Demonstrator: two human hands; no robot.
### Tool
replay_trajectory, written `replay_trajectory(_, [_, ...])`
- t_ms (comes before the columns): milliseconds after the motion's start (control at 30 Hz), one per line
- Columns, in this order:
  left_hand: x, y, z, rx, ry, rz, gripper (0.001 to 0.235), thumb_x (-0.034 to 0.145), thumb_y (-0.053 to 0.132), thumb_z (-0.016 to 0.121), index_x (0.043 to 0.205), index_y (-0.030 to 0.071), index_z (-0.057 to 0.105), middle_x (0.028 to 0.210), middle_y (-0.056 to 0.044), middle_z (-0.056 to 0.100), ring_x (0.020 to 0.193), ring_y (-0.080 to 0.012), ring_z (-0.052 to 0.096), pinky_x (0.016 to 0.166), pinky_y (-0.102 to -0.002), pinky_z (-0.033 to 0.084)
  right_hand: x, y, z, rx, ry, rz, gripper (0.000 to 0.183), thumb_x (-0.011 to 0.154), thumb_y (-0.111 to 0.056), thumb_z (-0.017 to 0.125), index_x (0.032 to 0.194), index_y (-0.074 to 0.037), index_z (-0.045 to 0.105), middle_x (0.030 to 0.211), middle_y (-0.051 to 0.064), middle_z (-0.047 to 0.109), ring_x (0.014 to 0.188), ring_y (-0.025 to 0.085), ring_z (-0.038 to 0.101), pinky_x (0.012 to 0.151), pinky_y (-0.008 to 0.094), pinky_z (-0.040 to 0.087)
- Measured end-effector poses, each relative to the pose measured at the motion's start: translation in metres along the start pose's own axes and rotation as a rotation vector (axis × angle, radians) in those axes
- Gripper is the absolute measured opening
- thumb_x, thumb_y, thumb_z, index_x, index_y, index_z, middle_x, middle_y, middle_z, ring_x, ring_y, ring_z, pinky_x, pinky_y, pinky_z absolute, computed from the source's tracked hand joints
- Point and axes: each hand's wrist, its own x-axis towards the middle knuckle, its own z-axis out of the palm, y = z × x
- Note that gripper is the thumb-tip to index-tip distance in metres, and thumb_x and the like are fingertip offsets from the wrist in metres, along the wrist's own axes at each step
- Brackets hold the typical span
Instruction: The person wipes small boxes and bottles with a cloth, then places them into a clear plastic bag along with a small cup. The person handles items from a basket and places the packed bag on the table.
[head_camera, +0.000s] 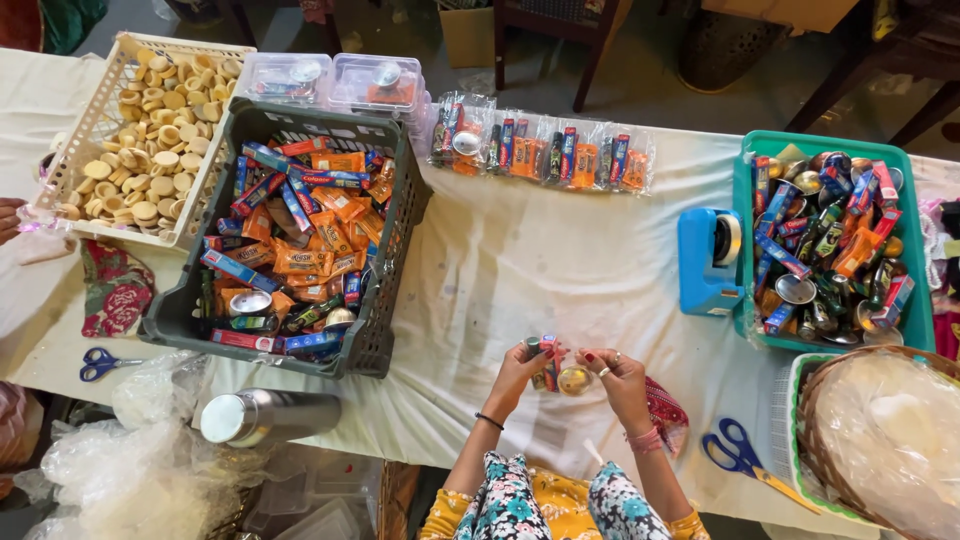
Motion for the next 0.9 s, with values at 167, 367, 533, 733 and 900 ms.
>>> replay_trajectory(167, [0.005, -0.016, -0.016, -0.007, 0.000, 0.026, 0.025, 0.098, 0.016, 0.067, 0.119, 0.001, 0.069, 0.113, -0.005, 0.076, 0.102, -0.0111, 0.071, 0.093, -0.028, 0.055, -0.003, -0.021, 0.005, -0.063, 0.065, 0.019, 0.019, 0.093, -0.004, 0.071, 0.107, 0.006, 0.076, 0.098, 0.013, 0.080, 0.089, 0.016, 0.076, 0.082, 0.028, 0.061])
replay_trajectory(367, [0.014, -0.032, -0.029, -0.062, 0.055, -0.014, 0.024, 0.097, 0.014, 0.069, 0.120, 0.005, 0.069, 0.109, -0.001, 0.075, 0.098, -0.0089, 0.069, 0.090, -0.027, 0.055, 0.006, -0.048, 0.000, -0.305, -0.050, -0.007, 0.021, 0.087, -0.001, 0.075, 0.107, 0.005, 0.079, 0.101, 0.011, 0.081, 0.088, 0.012, 0.073, 0.081, 0.027, 0.061])
replay_trajectory(533, [0.014, -0.021, -0.032, -0.136, 0.164, -0.014, 0.023, 0.095, 0.015, 0.069, 0.117, 0.006, 0.070, 0.109, -0.002, 0.075, 0.097, -0.0132, 0.071, 0.089, -0.031, 0.058, 0.022, -0.058, -0.010, -0.201, -0.009, -0.034, 0.022, 0.087, 0.001, 0.073, 0.109, 0.004, 0.076, 0.100, 0.009, 0.080, 0.090, 0.010, 0.075, 0.082, 0.025, 0.061])
replay_trajectory(733, [-0.001, -0.038, -0.055, 1.155, 0.495, 0.480, 0.022, 0.094, 0.012, 0.066, 0.116, 0.008, 0.067, 0.117, -0.010, 0.072, 0.109, -0.0325, 0.067, 0.095, -0.040, 0.052, 0.083, -0.093, -0.027, -0.533, 0.191, -0.129, 0.021, 0.088, -0.006, 0.079, 0.108, 0.000, 0.078, 0.090, 0.006, 0.080, 0.076, 0.008, 0.071, 0.068, 0.026, 0.057])
replay_trajectory(900, [-0.001, -0.034, -0.042, 1.499, 0.463, 0.571, 0.060, 0.091, 0.028, 0.071, 0.142, 0.004, 0.050, 0.143, -0.013, 0.051, 0.130, -0.0319, 0.049, 0.107, -0.046, 0.039, 0.160, -0.111, -0.023, -0.685, 0.283, -0.305, 0.017, 0.092, -0.012, 0.079, 0.105, -0.001, 0.077, 0.089, 0.011, 0.077, 0.076, 0.011, 0.073, 0.063, 0.027, 0.055])
